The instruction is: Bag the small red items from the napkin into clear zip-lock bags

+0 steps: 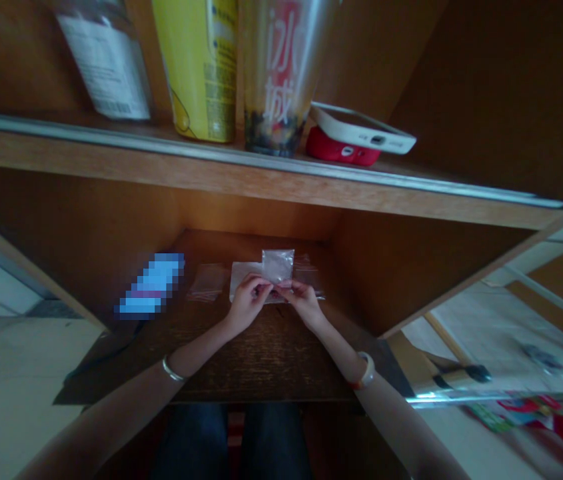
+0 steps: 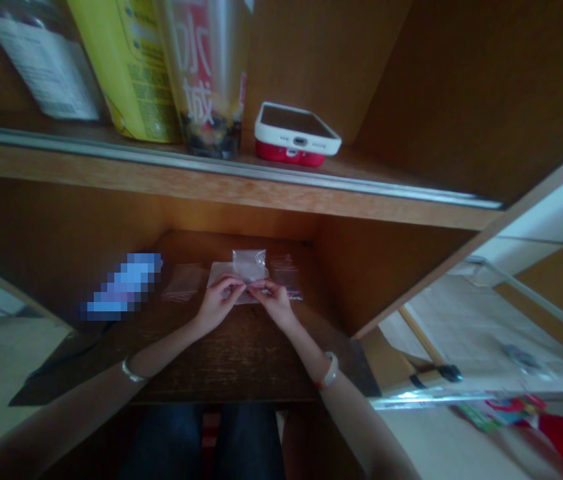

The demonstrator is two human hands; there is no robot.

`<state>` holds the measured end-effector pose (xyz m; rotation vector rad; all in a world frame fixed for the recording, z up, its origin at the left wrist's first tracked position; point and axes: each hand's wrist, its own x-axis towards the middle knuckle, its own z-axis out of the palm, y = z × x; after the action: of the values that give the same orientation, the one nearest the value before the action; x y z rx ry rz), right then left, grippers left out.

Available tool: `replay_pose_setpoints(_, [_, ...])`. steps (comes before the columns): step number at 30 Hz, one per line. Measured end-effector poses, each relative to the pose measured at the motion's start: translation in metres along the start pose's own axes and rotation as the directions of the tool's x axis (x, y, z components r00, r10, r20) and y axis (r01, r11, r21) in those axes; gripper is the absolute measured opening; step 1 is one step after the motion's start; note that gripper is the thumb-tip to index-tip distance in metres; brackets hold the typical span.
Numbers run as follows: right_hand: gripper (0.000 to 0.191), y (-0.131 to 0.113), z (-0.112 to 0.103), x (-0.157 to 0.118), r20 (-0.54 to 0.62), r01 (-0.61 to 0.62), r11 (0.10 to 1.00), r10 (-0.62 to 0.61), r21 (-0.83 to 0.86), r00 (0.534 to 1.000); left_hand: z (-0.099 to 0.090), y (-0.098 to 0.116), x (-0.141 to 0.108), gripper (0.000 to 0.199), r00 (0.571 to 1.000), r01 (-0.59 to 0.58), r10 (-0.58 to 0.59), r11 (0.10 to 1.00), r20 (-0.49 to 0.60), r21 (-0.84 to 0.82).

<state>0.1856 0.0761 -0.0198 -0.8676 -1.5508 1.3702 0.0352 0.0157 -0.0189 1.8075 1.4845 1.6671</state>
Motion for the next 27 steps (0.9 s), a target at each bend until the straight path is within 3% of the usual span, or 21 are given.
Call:
replay_pose_setpoints(14, [0.018,-0.0005,-0.0007,-0.0008,0.048,0.096,0.991,-0.092,-0.094,0.995,0.0017,-0.0034,-0.0031,0.011,0.999,-0.013,0.010,0.997,0.050,0.070])
replay_pose_setpoints(27, [0.018,0.0037,-0.0005,-0.0002,0.021,0.058,0.996,-0.056,-0.064,0.998,-0.0010,-0.0007,-0.0023,0.014,0.998,-0.017,0.012,0.998,0.069,0.066])
